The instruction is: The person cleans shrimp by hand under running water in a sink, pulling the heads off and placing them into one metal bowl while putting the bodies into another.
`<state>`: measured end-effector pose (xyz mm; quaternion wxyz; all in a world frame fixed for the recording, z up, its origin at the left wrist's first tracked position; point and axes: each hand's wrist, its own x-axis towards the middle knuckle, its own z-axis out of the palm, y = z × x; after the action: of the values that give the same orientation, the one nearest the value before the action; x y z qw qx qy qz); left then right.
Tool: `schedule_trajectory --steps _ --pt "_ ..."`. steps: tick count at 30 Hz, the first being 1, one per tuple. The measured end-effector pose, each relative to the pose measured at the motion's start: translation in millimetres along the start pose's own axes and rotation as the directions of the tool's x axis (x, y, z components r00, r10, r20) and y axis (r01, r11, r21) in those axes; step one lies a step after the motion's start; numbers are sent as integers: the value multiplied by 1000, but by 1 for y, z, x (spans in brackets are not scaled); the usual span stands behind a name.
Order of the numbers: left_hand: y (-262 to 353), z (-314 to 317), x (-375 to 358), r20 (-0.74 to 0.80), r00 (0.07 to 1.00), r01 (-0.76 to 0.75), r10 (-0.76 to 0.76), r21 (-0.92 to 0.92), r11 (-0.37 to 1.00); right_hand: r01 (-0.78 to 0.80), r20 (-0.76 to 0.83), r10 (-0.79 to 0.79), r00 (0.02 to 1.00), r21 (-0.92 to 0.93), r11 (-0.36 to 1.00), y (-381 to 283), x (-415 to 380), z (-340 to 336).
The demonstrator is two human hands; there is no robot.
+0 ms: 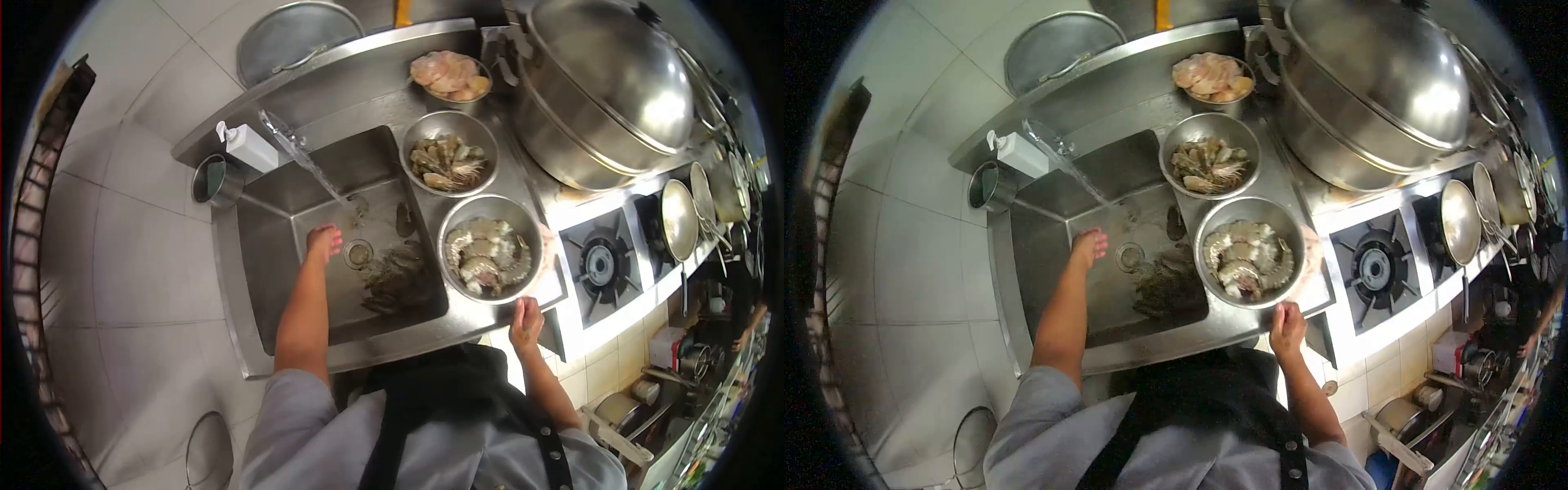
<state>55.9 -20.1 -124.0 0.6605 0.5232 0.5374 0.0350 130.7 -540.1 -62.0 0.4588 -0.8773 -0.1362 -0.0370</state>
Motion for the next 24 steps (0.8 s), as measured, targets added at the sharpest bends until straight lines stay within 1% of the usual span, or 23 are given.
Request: schedule_trajectory --steps 1,2,3,4,6,7,8,9,10,11,12,13,14,15,16,17,18,19,20,21,22,23,24 --pt "-11 -11 18 -83 996 38 -28 121 992 -9 56 12 998 -64 998 4 -3 4" --pt "-18 -16 30 -89 995 53 -42 120 991 -14 113 29 993 -131 991 6 -4 6" --pt "-29 -18 43 -112 993 51 -27 220 974 102 85 -90 992 -154 983 10 -3 12" --pt "-39 -16 56 -129 992 54 -13 317 947 151 25 -150 988 -75 986 9 0 20" --pt "-47 1 74 -154 988 69 -17 336 939 212 29 -210 977 -220 952 44 -11 28" --pt "-57 7 99 -112 974 -94 198 593 799 275 19 -280 960 -268 923 48 -11 33" --pt "-69 11 125 -4 922 -234 388 792 564 335 9 -351 936 -317 887 43 -7 37" --pt "-81 16 151 5 926 -237 376 785 573 174 84 -157 984 -244 954 35 -7 32" --pt "-94 26 180 -24 928 -202 373 807 555 92 84 -75 994 -231 969 5 6 36" --pt "-108 42 210 -45 927 -175 371 825 537 88 116 -53 992 -315 945 -11 11 40" --pt "-128 47 244 -13 930 -205 367 811 547 84 140 -30 990 -401 912 -16 15 43" --pt "-151 41 279 44 909 -357 415 597 718 60 124 -6 992 -437 897 -10 14 44" --pt "-164 51 303 79 881 -465 467 325 823 35 109 19 994 -469 882 -4 13 44" --pt "-141 69 297 82 920 -332 384 683 650 223 227 -118 967 -521 824 -12 21 41" --pt "-110 78 280 45 949 -158 312 925 347 242 250 -102 963 -633 735 -13 20 42" --pt "-101 84 271 61 950 -173 307 919 353 166 221 -36 975 -604 779 -14 19 43" --pt "-99 86 262 53 930 -172 364 937 303 90 194 27 981 -566 819 -16 21 44" --pt "-100 88 256 45 906 -163 421 954 250 185 253 -47 966 -556 811 -21 25 44" --pt "-100 90 254 51 906 -170 421 953 250 183 249 -46 967 -560 808 -23 26 50" --pt "-99 92 252 26 936 -151 350 930 335 -76 149 129 980 -319 945 -25 26 57" --pt "-101 93 248 7 962 -124 273 902 414 -322 103 323 941 -29 946 -26 24 59" --pt "-116 93 255 11 963 -126 271 904 408 -43 152 106 983 -371 928 -17 22 48" --pt "-130 94 262 121 986 -142 119 972 187 64 266 90 960 -520 852 -9 15 39"
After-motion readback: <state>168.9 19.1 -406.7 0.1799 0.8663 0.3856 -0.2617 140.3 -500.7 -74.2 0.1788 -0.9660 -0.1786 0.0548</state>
